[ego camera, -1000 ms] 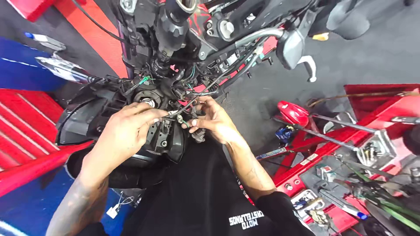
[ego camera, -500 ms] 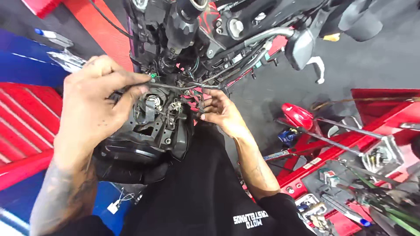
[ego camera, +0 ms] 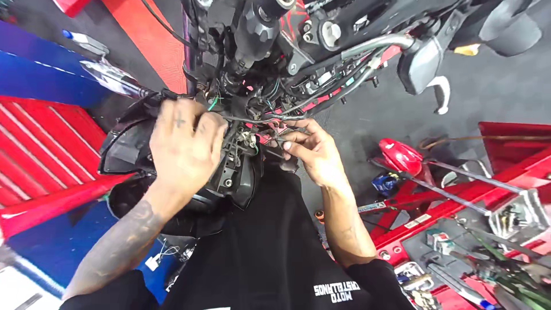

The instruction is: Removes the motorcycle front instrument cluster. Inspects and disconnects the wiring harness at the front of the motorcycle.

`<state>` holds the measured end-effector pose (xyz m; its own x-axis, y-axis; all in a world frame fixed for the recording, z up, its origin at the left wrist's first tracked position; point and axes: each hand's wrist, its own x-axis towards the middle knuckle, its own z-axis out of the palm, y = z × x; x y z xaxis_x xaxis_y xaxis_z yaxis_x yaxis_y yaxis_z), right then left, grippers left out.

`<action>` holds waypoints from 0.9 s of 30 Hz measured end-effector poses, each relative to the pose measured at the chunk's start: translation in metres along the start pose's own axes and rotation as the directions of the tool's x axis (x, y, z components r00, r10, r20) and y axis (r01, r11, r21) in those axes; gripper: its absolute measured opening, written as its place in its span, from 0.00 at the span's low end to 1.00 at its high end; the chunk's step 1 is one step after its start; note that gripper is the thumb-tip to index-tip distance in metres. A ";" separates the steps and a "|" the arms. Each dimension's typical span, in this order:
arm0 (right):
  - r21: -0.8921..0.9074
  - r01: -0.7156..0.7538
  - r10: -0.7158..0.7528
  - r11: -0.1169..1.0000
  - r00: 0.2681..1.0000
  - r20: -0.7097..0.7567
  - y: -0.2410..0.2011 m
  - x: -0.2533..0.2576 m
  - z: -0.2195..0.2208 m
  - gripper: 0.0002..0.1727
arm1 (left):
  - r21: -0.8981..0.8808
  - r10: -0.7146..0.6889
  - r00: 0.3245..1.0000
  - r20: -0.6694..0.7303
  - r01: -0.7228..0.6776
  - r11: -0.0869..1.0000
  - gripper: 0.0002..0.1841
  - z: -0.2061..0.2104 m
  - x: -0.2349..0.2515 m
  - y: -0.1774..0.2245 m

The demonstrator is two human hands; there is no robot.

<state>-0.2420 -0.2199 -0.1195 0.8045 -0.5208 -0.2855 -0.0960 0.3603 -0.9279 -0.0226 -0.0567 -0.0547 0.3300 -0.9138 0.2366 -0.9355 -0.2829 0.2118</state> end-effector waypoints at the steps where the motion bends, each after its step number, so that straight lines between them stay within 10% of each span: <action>1: 0.000 -0.004 0.004 1.000 1.000 0.005 -0.001 0.000 0.000 0.26 | -0.002 0.044 0.999 -0.022 -0.045 0.999 0.10 0.002 -0.006 0.007; 4: 0.007 -0.012 0.012 1.000 1.000 0.022 -0.006 -0.001 0.001 0.26 | -0.109 0.131 0.990 0.059 -0.124 0.986 0.12 0.011 -0.020 0.024; 10: 0.009 -0.021 0.021 1.000 0.998 0.056 -0.009 -0.004 0.001 0.26 | -0.303 -0.010 0.851 0.525 0.198 0.932 0.31 0.033 -0.004 0.016; 17: 0.204 -0.089 0.051 0.975 0.981 0.185 0.005 -0.007 -0.015 0.35 | -0.474 0.065 0.853 0.517 0.222 0.852 0.15 0.036 0.004 0.007; 27: 0.239 -0.151 0.125 0.959 0.985 0.120 0.008 -0.012 -0.009 0.20 | -0.615 0.094 0.862 0.498 0.275 0.739 0.12 0.041 0.006 0.010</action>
<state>-0.2575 -0.2176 -0.1255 0.8505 -0.3754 -0.3685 -0.0733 0.6092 -0.7896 -0.0355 -0.0773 -0.0895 0.1338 -0.9595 -0.2481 -0.5224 -0.2810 0.8050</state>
